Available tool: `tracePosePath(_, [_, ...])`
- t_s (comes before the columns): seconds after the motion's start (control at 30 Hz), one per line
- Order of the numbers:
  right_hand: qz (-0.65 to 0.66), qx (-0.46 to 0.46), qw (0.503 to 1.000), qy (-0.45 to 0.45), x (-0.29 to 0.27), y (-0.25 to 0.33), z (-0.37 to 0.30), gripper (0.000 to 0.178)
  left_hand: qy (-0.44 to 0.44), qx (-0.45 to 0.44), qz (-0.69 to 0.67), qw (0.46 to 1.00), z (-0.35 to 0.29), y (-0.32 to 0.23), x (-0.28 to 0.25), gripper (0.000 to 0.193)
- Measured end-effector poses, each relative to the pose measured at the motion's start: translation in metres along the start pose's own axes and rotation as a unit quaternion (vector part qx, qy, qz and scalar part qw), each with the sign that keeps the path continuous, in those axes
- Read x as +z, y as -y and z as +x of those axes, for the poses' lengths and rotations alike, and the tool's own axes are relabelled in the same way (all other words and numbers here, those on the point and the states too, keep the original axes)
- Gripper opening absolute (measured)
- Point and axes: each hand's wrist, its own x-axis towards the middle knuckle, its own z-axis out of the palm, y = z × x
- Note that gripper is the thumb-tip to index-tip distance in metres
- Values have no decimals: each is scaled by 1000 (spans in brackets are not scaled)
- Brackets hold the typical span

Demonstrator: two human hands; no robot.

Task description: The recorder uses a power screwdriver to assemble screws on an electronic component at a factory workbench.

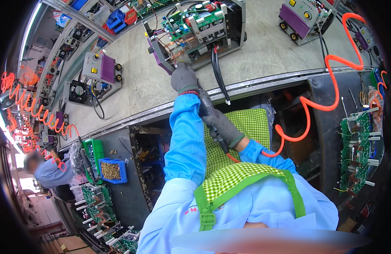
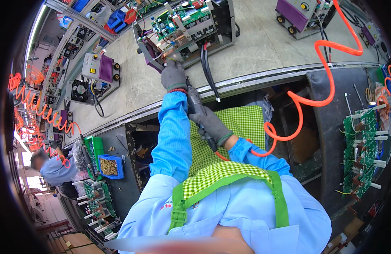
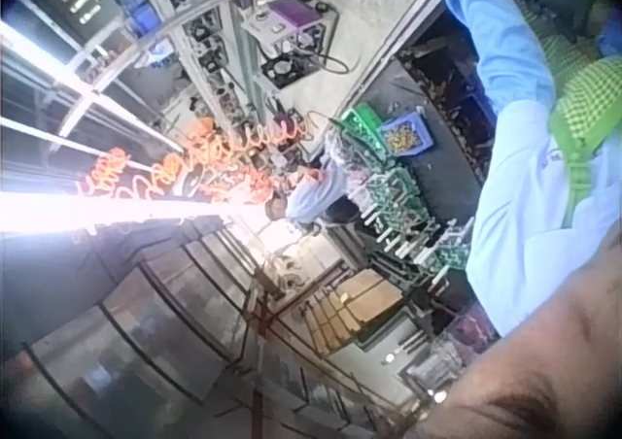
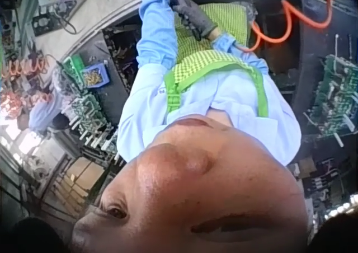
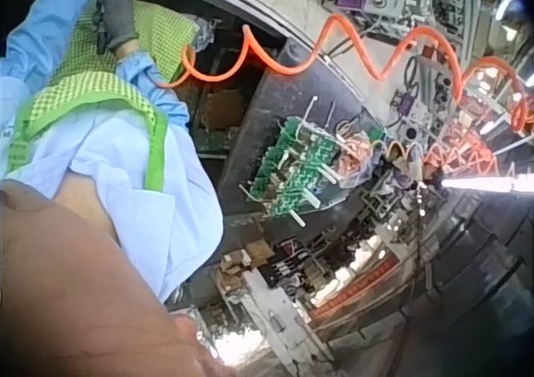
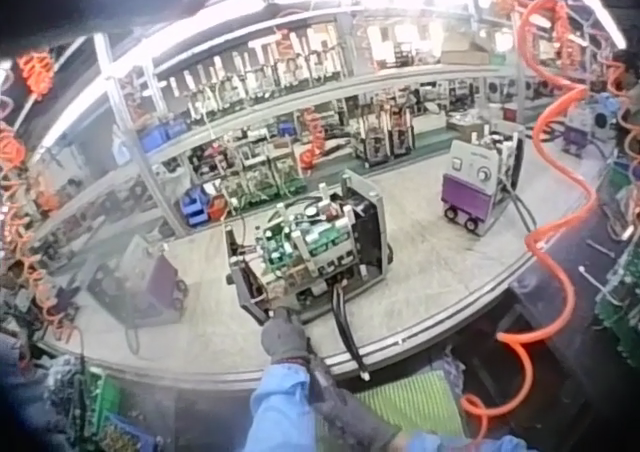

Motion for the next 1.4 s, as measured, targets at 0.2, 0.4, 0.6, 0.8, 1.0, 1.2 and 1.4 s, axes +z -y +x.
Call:
tracePosePath(0.2, [7,-17,1000,-3,2,-6,3,49,7,17,-6,1000,5,6,5,21])
tracePosePath(0.4, [-47,-2,999,1,-5,-6,-20,43,30,24,-48,998,1,5,4,33])
tracePosePath(0.6, [-67,56,996,2,-31,-1,-74,45,23,11,-54,998,0,2,7,44])
tracePosePath(0.8, [-55,38,998,-7,-38,-6,-90,45,-9,3,-45,999,5,5,20,36])
tracePosePath(1.0, [-40,51,998,-7,-39,-9,-95,50,-4,-12,-27,1000,4,2,20,28])
tracePosePath(1.2, [-44,51,998,-18,-41,-6,-98,50,-9,-4,-37,999,10,5,25,29])
tracePosePath(1.4, [-20,33,999,-26,-41,-8,-101,49,-6,-15,-34,999,10,8,26,31])
